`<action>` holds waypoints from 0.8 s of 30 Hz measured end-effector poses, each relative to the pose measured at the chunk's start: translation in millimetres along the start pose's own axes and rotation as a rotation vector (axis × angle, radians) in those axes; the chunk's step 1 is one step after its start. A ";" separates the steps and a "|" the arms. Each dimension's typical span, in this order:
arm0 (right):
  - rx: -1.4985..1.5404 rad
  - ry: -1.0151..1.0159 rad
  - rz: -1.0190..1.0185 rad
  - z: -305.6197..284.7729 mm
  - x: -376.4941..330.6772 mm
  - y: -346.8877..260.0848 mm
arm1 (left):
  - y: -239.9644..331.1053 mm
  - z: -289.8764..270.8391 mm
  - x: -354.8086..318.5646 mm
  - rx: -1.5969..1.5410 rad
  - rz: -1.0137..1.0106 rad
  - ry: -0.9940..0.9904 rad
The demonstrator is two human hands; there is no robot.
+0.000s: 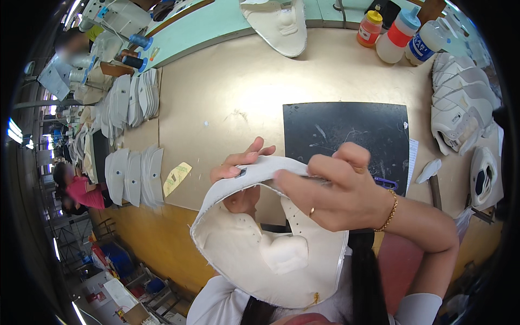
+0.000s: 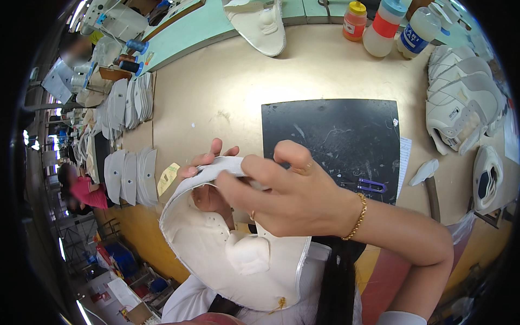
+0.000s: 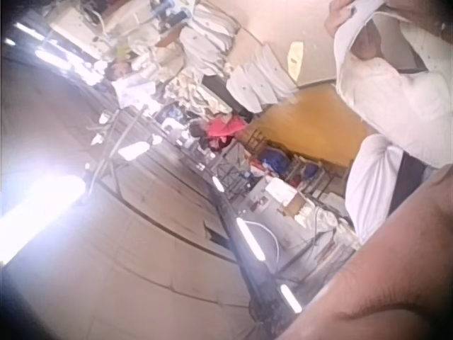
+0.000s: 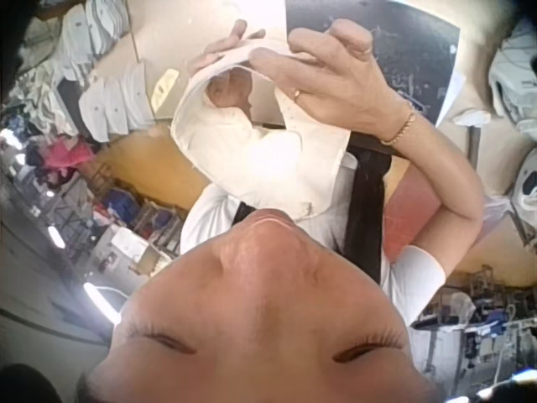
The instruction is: The person applies glue to the inner lining of a white shoe upper and presses the fabric to adhere it. They then handle a shoe sole and align it with the upper, continuing to press and adjust the components together.
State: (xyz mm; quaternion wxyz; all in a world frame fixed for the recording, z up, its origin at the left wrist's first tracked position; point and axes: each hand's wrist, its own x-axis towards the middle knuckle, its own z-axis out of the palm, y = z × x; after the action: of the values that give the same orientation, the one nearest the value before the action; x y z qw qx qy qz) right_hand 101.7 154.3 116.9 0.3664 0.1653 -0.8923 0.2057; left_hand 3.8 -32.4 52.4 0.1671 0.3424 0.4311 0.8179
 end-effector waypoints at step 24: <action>0.210 -0.414 0.002 -24.0 2.2 19.3 | -10.5 7.8 7.6 0.001 -0.122 0.064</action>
State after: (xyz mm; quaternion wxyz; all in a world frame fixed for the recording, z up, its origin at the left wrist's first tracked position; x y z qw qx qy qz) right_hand 105.7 182.3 129.3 0.1560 0.2403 -0.9222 0.2597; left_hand 3.7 -17.4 50.1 0.2025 0.2891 0.4568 0.8165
